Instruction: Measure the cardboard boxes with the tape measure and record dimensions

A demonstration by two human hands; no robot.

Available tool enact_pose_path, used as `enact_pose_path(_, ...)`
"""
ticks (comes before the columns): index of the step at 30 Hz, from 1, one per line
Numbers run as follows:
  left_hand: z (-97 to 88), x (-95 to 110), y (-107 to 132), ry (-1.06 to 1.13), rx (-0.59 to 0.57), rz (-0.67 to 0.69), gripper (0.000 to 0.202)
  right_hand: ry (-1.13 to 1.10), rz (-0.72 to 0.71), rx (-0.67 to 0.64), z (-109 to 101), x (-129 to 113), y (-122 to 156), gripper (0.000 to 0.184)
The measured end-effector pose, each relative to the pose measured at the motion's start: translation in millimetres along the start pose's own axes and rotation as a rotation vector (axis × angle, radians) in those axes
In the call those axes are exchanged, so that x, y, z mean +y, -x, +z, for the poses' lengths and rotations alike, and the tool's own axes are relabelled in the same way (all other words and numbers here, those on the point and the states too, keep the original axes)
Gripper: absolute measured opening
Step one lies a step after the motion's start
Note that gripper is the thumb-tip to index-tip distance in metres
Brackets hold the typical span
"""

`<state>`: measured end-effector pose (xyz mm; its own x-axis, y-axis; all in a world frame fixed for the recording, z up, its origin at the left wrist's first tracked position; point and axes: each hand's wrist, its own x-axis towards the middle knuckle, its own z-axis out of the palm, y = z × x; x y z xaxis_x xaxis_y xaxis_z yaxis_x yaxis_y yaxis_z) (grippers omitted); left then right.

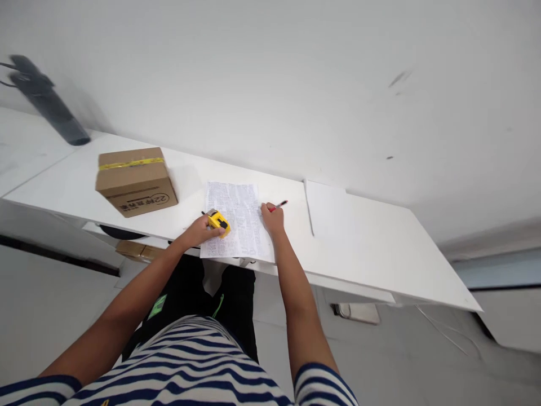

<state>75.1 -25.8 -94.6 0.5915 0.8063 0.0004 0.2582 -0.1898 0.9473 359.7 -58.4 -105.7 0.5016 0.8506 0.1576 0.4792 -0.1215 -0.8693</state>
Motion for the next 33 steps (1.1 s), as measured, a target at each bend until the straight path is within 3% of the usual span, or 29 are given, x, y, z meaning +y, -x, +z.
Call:
enact_pose_path(6, 3.5, 10, 13, -0.001, 0.005, -0.054, 0.058, 0.062, -0.082, 0.025, 0, -2, 14, 0.043)
enact_pose_path(11, 8.9, 13, 22, -0.003, 0.065, -0.06, 0.071, 0.449, -0.299, -0.031, 3, -11, 13, 0.027)
enact_pose_path(15, 13.6, 14, 27, 0.1, 0.233, 0.064, 0.067, 0.482, -0.37, -0.143, 6, -40, 17, 0.054)
enact_pose_path(18, 10.5, 23, 31, 0.281, 0.35, 0.135, 0.071, 0.268, -0.528, -0.42, 17, -75, 41, 0.073)
enact_pose_path(20, 3.5, 34, 36, 0.412, 0.341, 0.188, 0.077, 0.124, -0.58, -0.549, 27, -98, 61, 0.081)
enact_pose_path(23, -17.5, 52, 49, 0.451, 0.332, 0.203, 0.075, 0.078, -0.66, -0.46, 37, -127, 78, 0.063)
enact_pose_path(25, -38.0, 61, 61, 0.354, 0.415, 0.144, 0.065, 0.13, -0.74, -0.406, 41, -145, 77, 0.05)
enact_pose_path(28, -69.0, 67, 82, 0.124, 0.553, 0.038, 0.048, 0.231, -0.896, -0.451, 46, -169, 68, 0.043)
enact_pose_path(33, -93.7, 57, 109, -0.016, 0.509, 0.054, 0.049, 0.339, -1.009, -0.52, 64, -203, 63, 0.043)
